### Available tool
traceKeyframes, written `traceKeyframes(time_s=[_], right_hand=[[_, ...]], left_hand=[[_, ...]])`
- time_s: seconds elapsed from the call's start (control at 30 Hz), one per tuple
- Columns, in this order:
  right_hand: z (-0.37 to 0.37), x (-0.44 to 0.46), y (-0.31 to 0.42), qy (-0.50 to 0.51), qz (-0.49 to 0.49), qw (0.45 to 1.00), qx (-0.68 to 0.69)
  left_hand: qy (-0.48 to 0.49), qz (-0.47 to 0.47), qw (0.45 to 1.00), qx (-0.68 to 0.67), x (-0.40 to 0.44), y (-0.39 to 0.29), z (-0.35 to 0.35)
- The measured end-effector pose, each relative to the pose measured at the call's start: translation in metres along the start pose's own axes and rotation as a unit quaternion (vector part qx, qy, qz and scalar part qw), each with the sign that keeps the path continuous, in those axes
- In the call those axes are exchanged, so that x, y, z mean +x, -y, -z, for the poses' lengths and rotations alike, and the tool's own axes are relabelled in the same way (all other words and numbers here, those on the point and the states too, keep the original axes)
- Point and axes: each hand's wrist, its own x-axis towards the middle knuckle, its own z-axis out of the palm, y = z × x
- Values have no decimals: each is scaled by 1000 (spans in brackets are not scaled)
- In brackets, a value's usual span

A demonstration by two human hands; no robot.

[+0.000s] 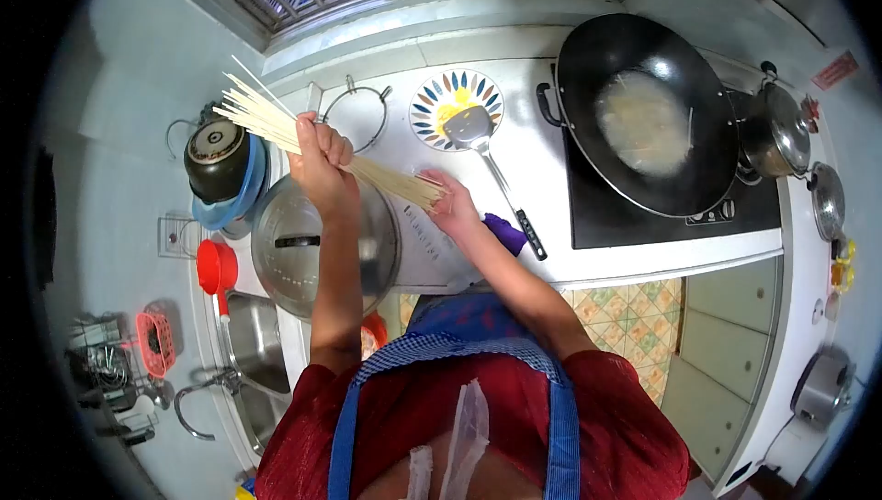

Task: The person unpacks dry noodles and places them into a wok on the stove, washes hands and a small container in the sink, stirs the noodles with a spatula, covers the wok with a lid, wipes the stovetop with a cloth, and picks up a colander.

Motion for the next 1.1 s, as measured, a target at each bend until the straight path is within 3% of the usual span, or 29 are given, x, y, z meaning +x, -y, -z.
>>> traceKeyframes(time_s=[0.17, 0.37, 0.43, 0.53, 0.67, 0.83, 0.9, 1.1], right_hand=[[-38, -39, 48, 16, 77, 993, 84], [-37, -83, 143, 53, 272, 942, 191], [-40, -102, 173, 92, 338, 922, 162], [-51, -121, 207, 9, 422, 897, 134], [-49, -143, 247, 7, 532, 831, 161], [-41, -161, 281, 62, 496, 819, 281], [-36, -164, 286, 114, 464, 818, 319], [-34, -175, 298, 147, 449, 816, 334]], left_hand=[[32, 24, 997, -68, 22, 15, -39], [56, 92, 983, -150, 26, 62, -116], [82, 104, 976, -171, 21, 78, -148], [107, 148, 965, -189, -1, 94, -205], [170, 156, 949, -216, -27, 104, -266], [220, 143, 934, -242, -60, 111, -326], [242, 80, 949, -186, -72, 115, -340], [267, 122, 938, -182, -95, 144, -342]])
